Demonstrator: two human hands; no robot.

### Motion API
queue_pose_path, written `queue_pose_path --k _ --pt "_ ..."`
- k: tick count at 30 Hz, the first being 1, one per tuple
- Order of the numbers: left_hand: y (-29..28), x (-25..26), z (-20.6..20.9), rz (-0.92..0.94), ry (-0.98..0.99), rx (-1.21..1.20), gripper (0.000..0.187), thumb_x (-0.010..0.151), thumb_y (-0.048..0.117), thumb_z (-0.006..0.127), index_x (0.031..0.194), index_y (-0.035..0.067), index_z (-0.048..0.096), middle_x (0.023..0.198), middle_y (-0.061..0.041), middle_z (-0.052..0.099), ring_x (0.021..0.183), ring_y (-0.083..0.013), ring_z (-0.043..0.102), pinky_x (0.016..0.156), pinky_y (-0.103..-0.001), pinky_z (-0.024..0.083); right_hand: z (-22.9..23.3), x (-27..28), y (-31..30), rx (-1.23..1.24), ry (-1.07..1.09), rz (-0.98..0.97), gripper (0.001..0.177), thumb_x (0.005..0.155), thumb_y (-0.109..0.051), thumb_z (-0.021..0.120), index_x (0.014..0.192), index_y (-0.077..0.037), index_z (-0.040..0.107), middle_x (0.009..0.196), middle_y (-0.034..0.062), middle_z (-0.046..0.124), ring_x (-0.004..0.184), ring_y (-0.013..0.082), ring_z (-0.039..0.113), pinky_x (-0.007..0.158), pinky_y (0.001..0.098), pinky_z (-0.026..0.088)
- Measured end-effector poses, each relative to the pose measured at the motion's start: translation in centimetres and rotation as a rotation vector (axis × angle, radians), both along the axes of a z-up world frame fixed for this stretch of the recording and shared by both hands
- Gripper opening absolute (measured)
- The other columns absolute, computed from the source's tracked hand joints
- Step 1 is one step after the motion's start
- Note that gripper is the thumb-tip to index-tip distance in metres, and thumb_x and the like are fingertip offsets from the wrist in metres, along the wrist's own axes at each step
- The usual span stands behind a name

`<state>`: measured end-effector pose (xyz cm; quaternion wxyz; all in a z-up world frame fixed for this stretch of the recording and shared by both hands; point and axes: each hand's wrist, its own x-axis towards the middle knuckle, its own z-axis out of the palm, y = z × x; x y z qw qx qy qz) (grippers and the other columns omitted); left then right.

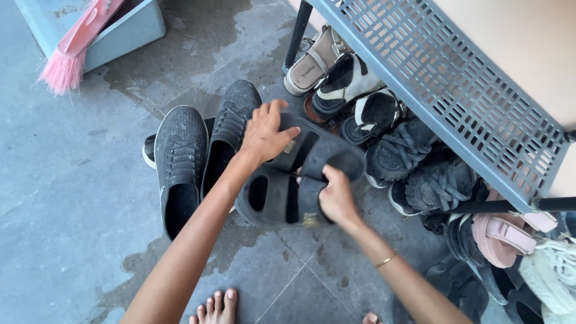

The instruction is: Organize various pairs of shoes and sandals on a floor-standing shoe rack and the floor.

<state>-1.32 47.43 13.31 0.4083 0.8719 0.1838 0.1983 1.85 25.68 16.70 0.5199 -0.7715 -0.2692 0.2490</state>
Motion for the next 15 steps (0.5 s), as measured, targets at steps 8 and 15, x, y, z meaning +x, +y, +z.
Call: queue_pose_path --k 8,15 --pt "0.3 -1.3 6.3 -0.190 0.267 -0.254 0.091 0.066 0.053 0.084 0.138 0.008 0.050 0.131 -0.020 0.063 0.124 -0.0342 0.059 0.105 -0.042 0.047 12.7 6.3 -0.4 -0.399 -0.512 0.599 0.035 0.072 0.010 0.061 0.104 0.002 0.073 0.105 0.0096 0.072 0.104 0.0267 0.067 0.091 0.0372 0.051" --pt "0.2 -2.6 7.9 -0.291 0.280 -0.782 0.104 0.072 0.062 0.074 0.153 0.005 0.040 0.139 -0.019 0.061 0.129 -0.0267 0.061 0.108 -0.036 0.047 19.6 6.5 -0.1 -0.480 -0.738 0.617 0.049 0.060 0.015 0.053 0.103 0.001 0.073 0.117 0.0072 0.066 0.126 0.0251 0.056 0.124 0.0571 0.009"
